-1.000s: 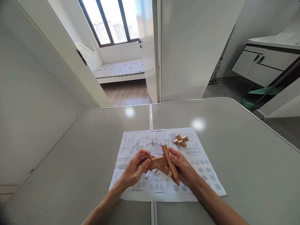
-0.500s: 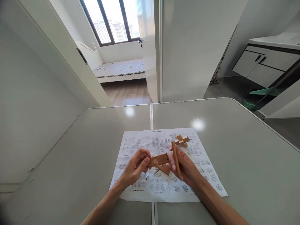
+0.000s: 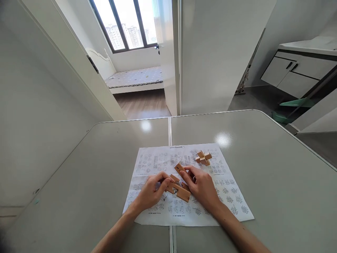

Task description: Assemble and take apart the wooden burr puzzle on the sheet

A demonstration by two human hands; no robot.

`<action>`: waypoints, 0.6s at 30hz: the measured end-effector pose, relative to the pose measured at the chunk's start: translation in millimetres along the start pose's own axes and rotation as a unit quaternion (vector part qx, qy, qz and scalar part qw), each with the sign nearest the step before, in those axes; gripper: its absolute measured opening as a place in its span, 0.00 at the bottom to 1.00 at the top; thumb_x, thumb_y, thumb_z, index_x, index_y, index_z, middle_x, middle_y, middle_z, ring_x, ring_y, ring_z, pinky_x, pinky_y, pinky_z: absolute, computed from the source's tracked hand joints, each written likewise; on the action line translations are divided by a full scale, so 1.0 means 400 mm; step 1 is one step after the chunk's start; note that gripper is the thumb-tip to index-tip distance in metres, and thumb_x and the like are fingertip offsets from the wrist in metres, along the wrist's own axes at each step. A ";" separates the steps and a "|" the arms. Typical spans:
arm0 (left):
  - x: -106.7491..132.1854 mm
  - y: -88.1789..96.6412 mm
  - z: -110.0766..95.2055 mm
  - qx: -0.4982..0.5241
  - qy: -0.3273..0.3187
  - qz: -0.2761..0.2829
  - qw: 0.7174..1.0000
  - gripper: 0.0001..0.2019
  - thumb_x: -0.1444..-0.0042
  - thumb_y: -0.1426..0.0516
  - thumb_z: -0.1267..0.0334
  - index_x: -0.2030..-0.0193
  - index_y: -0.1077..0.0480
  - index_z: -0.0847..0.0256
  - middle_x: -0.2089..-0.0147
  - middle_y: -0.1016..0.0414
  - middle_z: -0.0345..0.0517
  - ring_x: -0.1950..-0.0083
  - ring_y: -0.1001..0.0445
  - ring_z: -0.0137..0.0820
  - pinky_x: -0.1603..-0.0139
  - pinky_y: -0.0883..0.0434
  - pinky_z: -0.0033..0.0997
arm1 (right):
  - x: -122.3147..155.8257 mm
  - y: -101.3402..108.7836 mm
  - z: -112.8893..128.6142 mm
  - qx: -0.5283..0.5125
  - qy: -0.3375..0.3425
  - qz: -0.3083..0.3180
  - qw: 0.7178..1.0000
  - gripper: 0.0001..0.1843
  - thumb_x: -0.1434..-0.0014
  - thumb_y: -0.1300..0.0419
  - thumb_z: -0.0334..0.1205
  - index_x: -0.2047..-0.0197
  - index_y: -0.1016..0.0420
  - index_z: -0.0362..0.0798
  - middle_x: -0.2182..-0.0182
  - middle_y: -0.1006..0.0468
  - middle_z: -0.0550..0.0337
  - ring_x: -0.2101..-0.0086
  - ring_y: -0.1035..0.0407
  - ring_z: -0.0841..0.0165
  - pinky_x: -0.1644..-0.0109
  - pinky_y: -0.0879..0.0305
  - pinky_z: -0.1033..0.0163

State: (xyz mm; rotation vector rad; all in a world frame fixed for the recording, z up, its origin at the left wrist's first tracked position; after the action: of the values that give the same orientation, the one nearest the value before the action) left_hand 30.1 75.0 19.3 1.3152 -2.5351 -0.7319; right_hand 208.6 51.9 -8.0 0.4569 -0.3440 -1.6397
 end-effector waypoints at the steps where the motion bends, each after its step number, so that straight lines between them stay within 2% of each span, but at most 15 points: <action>1: 0.000 -0.001 0.002 -0.024 -0.001 -0.004 1.000 0.15 0.26 0.49 0.56 0.59 0.26 0.59 0.65 0.20 0.43 0.69 0.30 0.29 0.65 0.36 0.29 | 0.000 -0.002 -0.001 0.020 0.007 0.002 1.000 0.22 0.30 0.43 0.60 0.53 0.18 0.52 0.72 0.19 0.56 0.74 0.29 0.61 0.69 0.35 0.58; 3: -0.001 -0.001 0.001 -0.075 -0.015 -0.016 0.997 0.14 0.26 0.49 0.58 0.60 0.27 0.59 0.67 0.22 0.42 0.69 0.31 0.30 0.65 0.36 0.29 | -0.002 -0.003 -0.001 0.049 0.020 -0.004 0.999 0.22 0.29 0.44 0.60 0.53 0.18 0.52 0.68 0.16 0.54 0.72 0.26 0.59 0.67 0.33 0.56; 6: -0.002 -0.003 -0.005 -0.146 -0.055 -0.033 0.987 0.13 0.27 0.50 0.61 0.63 0.29 0.58 0.65 0.23 0.44 0.63 0.28 0.34 0.58 0.33 0.34 | -0.003 -0.005 0.002 0.078 0.043 -0.007 0.996 0.22 0.28 0.45 0.58 0.52 0.18 0.52 0.61 0.15 0.51 0.64 0.22 0.55 0.60 0.30 0.53; 9: -0.003 -0.011 -0.004 -0.209 -0.079 -0.042 0.974 0.13 0.27 0.50 0.64 0.64 0.30 0.57 0.68 0.24 0.44 0.63 0.28 0.36 0.54 0.32 0.38 | -0.003 -0.012 0.006 0.091 0.065 0.004 0.994 0.20 0.27 0.46 0.56 0.50 0.18 0.53 0.56 0.15 0.50 0.57 0.22 0.52 0.54 0.28 0.50; 15: -0.003 -0.013 -0.003 -0.283 -0.093 -0.083 0.951 0.05 0.31 0.47 0.67 0.57 0.30 0.57 0.63 0.22 0.45 0.61 0.26 0.38 0.54 0.31 0.41 | -0.002 -0.021 0.010 0.100 0.084 0.016 0.991 0.18 0.26 0.47 0.52 0.50 0.19 0.54 0.55 0.17 0.50 0.55 0.23 0.53 0.51 0.27 0.49; 18: 0.002 -0.001 -0.018 -0.287 -0.106 -0.107 0.946 0.04 0.33 0.44 0.67 0.55 0.29 0.58 0.56 0.21 0.49 0.53 0.25 0.41 0.50 0.29 0.43 | -0.002 -0.017 0.015 0.098 0.083 0.008 0.992 0.18 0.25 0.48 0.51 0.49 0.19 0.53 0.54 0.18 0.50 0.55 0.23 0.53 0.52 0.26 0.49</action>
State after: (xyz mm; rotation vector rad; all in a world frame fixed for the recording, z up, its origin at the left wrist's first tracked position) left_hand 32.8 71.9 25.2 1.3512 -2.0707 -1.5855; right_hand 199.9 53.1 -5.8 0.7329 -0.3843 -1.5471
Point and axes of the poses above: each hand's wrist, its own x-axis away from the middle knuckle, its own y-axis out of the back of the hand, z = x × y, the point moved 8 cm from there along -x, towards the middle knuckle
